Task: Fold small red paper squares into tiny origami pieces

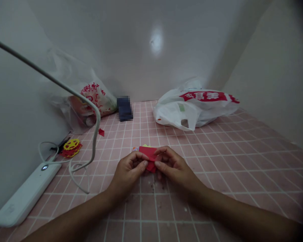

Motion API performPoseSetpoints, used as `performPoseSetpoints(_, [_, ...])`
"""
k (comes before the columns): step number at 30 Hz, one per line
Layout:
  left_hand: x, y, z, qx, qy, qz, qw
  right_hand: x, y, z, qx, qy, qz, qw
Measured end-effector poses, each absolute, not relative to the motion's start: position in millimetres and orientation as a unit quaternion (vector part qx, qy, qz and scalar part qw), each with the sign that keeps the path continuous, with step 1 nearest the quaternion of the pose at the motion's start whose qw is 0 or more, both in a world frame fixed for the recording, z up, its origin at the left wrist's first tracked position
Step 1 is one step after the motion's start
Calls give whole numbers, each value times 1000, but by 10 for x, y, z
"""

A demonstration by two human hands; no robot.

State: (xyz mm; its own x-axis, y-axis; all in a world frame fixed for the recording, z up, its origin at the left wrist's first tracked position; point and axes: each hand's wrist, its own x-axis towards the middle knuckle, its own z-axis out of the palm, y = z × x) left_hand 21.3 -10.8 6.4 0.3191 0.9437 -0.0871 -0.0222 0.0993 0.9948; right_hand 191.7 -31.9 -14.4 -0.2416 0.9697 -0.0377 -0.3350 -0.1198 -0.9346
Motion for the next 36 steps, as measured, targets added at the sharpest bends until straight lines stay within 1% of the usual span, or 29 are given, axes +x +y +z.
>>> performPoseSetpoints(5, [210, -103, 51, 579, 435, 381, 574, 1925, -330, -159, -403, -468, 633, 466])
performPoseSetpoints(18, [200, -103, 75, 551, 426, 387, 604, 1929, -329, -73, -388, -429, 667, 469])
performPoseSetpoints(24, [180, -116, 119, 582, 431, 360, 588, 1929, -333, -57, -394, -413, 690, 444])
performPoseSetpoints(30, [204, -150, 86, 602, 391, 383, 581, 1929, -328, -32, -423, -441, 631, 477])
performPoseSetpoints(33, [225, -159, 86, 619, 406, 382, 552, 1943, -328, -39, -419, -471, 598, 494])
performPoseSetpoints(36, [229, -156, 114, 631, 424, 377, 529, 1948, -326, -34, -415, -479, 594, 495])
